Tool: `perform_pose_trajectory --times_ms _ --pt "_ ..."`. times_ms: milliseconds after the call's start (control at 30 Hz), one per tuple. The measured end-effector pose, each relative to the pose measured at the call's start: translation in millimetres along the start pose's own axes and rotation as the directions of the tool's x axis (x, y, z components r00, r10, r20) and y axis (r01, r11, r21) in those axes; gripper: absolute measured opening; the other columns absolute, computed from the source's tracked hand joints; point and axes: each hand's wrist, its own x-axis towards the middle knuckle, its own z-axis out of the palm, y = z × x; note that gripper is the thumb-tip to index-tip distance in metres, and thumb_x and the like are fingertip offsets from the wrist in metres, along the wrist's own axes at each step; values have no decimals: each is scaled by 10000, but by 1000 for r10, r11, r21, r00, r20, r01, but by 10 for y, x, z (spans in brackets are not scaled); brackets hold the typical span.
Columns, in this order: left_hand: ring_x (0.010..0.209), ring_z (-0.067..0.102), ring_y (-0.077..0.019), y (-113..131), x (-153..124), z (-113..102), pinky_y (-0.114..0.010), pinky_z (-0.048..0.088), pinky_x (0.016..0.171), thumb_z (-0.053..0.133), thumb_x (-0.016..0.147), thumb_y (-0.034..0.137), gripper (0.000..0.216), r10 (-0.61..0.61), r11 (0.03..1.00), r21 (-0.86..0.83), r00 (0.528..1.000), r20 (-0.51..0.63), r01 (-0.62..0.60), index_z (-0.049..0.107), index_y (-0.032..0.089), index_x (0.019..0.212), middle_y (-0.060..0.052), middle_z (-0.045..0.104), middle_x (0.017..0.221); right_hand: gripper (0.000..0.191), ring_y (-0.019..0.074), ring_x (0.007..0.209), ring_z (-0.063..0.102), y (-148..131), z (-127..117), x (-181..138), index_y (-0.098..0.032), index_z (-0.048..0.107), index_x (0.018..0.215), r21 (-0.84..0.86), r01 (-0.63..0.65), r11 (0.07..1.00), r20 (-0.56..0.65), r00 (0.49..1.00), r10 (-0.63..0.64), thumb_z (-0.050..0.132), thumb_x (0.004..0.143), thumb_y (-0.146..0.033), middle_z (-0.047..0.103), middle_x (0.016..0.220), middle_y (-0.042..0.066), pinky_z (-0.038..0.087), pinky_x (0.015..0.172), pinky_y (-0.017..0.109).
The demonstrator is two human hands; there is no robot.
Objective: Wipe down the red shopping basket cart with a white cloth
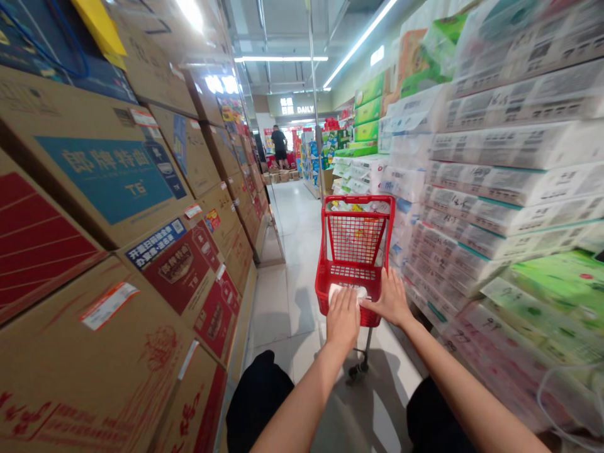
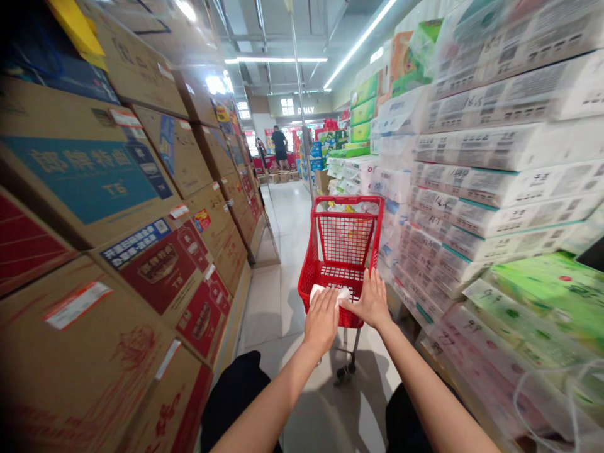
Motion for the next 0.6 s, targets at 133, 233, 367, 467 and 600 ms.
perform_pose_trajectory --times_ms 133,233,367,467,600 --pt "1492 437 -212 -163 22 -53 -450 329 1276 420 1048 248 552 160 987 16 986 46 -160 360 200 1595 -64 503 1585 1361 395 1592 104 109 -80 38 -60 44 1647 3 25 1000 40 999 -25 595 706 -874 166 1699 276 146 1244 598" --pt "1504 418 -189 -557 -37 -238 -432 317 1282 400 1050 215 546 182 982 42 981 72 -185 357 214 1594 -47 483 1601 1369 407 1585 127 185 -138 57 -77 67 1653 8 26 1000 61 998 -26 611 687 -880 195 1695 266 165 1238 604" --pt "1532 367 -188 -808 -75 -369 -463 310 1288 353 1052 173 528 82 994 61 996 47 -85 384 210 1578 -49 459 1616 1346 413 1586 121 208 -137 65 -86 101 1653 20 14 1000 60 998 -16 616 692 -875 196 1692 273 183 1232 608" --pt "1499 427 -202 -612 -57 -288 -477 324 1285 355 1050 169 481 -10 999 36 1000 7 10 476 194 1515 -60 537 1556 1365 412 1590 97 198 -105 64 -68 118 1647 20 12 1000 64 998 -13 642 675 -870 155 1696 290 178 1239 600" --pt "1454 489 -216 -284 -21 -164 -452 332 1286 399 1050 212 437 13 1000 -22 999 30 -13 534 177 1464 -68 574 1520 1463 410 1594 63 243 -121 61 -46 56 1647 17 28 999 85 996 -30 679 622 -883 113 1704 292 172 1250 588"
